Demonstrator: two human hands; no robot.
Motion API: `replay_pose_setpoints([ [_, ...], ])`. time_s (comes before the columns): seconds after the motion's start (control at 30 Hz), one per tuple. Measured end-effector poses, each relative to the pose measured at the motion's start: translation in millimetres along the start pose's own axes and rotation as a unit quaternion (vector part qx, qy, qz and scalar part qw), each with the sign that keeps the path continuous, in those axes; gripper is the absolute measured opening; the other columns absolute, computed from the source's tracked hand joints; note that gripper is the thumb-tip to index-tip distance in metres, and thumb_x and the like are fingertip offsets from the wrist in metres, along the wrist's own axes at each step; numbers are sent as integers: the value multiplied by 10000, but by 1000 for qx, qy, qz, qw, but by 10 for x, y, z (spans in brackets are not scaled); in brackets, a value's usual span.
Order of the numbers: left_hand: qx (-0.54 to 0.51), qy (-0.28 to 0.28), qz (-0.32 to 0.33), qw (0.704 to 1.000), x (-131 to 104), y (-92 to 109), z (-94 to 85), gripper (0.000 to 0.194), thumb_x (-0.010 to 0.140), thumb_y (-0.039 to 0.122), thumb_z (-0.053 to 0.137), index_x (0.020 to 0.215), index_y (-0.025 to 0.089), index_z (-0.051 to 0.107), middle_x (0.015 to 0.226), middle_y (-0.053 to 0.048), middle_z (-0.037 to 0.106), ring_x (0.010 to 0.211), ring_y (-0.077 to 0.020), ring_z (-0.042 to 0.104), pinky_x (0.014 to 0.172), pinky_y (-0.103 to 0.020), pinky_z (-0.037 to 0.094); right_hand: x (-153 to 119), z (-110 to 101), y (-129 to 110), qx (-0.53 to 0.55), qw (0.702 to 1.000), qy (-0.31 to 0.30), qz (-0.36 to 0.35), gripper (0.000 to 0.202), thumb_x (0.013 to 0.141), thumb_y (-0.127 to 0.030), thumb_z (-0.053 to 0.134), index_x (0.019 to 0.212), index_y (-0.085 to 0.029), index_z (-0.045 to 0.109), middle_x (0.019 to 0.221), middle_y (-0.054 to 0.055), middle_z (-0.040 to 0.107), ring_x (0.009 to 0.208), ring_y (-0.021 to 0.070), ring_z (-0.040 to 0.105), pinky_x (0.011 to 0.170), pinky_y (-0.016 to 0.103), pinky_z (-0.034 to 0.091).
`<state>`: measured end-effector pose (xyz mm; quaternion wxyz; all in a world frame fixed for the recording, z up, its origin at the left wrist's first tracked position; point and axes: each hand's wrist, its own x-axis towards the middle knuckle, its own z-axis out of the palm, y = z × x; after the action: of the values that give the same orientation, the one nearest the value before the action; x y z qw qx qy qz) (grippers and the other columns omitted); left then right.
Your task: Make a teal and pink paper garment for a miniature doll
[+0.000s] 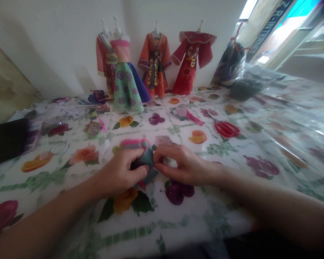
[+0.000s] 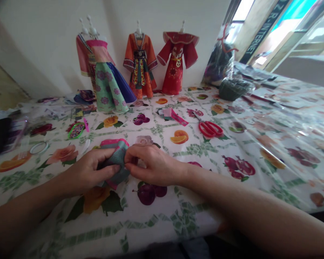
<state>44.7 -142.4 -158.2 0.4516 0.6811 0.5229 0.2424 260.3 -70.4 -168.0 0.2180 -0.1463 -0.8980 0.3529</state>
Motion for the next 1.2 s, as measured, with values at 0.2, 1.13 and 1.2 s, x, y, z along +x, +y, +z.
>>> replay_pose_setpoints([
  [0.2,-5,5,21,1000,8,-22,6,180,909,324,578,834,163,603,757,5,553,686,-144,516,590,-274,401,8,-6,-19,12,1000,-9,-1,28,911,-158,588,891,-167,605,827,6,627,745,128,550,710,262,454],
  [1.13,5,5,16,1000,27,-28,-12,203,923,342,561,842,164,613,778,-6,568,701,-158,513,591,-286,395,-6,22,6,20,1000,4,4,24,910,-148,611,893,-156,626,818,-5,628,736,113,557,701,241,453],
  [1.2,4,5,20,1000,31,-34,-11,206,924,344,562,840,164,615,772,-3,564,699,-156,512,595,-286,401,-5,27,6,18,1000,6,0,30,910,-149,610,884,-154,624,817,-3,627,736,114,557,701,241,451],
])
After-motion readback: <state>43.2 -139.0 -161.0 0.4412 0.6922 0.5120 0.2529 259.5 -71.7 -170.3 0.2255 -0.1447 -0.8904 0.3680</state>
